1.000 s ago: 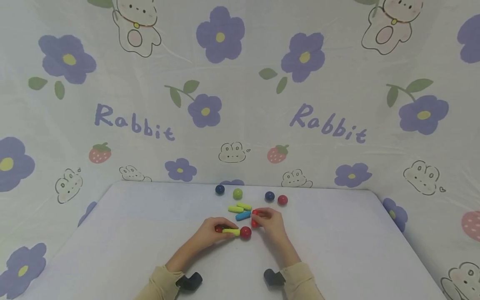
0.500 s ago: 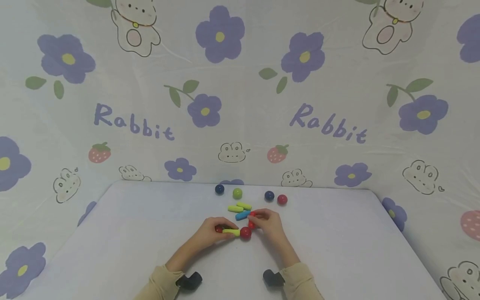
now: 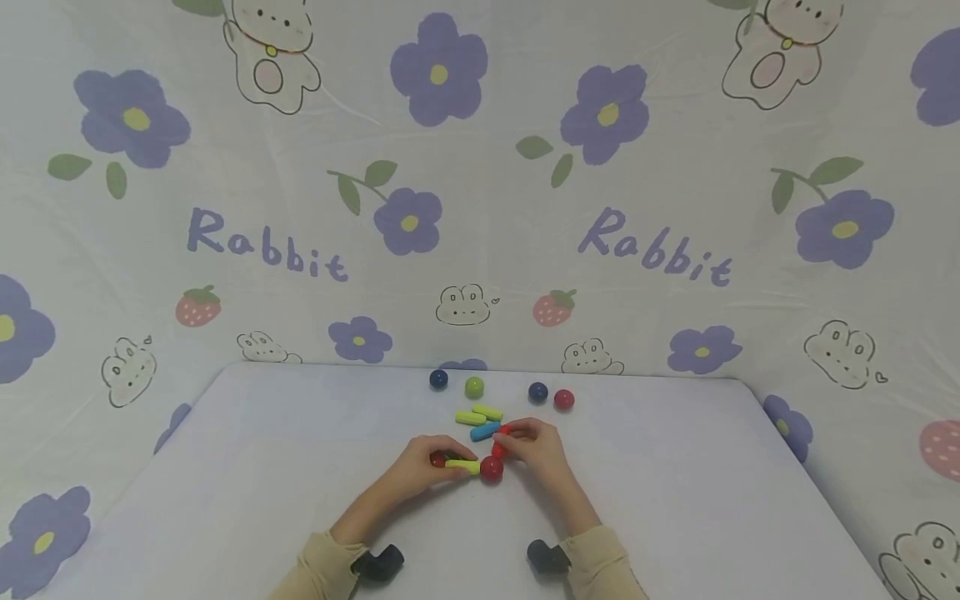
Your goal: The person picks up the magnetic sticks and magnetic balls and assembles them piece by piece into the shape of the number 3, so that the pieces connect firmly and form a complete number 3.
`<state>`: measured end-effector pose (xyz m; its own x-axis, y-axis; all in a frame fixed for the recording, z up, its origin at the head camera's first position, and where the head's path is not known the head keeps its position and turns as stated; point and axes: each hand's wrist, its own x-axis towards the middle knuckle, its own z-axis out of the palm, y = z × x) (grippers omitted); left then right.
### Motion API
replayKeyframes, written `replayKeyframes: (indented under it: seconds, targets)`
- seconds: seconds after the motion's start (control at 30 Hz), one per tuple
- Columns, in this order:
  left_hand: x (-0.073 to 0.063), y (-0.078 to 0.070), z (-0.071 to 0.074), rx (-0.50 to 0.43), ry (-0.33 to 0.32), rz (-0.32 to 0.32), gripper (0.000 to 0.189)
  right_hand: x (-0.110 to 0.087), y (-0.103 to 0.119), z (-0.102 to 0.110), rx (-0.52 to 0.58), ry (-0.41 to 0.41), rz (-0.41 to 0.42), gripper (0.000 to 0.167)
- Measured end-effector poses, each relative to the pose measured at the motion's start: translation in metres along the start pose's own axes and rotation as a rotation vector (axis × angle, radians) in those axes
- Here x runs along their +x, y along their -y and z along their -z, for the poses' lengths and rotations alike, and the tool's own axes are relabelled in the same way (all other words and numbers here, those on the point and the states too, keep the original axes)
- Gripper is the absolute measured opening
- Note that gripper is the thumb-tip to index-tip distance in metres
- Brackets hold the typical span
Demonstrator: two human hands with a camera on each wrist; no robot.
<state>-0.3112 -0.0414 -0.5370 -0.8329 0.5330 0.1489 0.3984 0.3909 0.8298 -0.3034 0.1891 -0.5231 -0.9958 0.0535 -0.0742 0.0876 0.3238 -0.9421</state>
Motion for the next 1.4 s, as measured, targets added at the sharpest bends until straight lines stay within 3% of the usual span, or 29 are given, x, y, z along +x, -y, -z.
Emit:
replayKeyframes:
  seconds: [0.27,0.57,1.03,1.4]
  targets:
    - [0.0,0.0,0.001,-0.002,0.005,-0.018,0.021,0.002,0.001,-0.001,-0.041,0.026,0.054,0.036]
    - [0.001,0.001,-0.001,-0.01,0.02,-0.009,0.022,0.015,0.003,0.001,-0.128,-0.018,0.118,0.042]
    - [0.002,0.002,0.0,-0.027,0.022,-0.008,0.021,0.043,0.018,-0.007,-0.399,0.131,0.116,0.054]
    - [0.001,0.0,0.001,-0.024,0.022,-0.015,0.021,0.044,0.023,-0.023,-0.382,0.128,0.133,0.045]
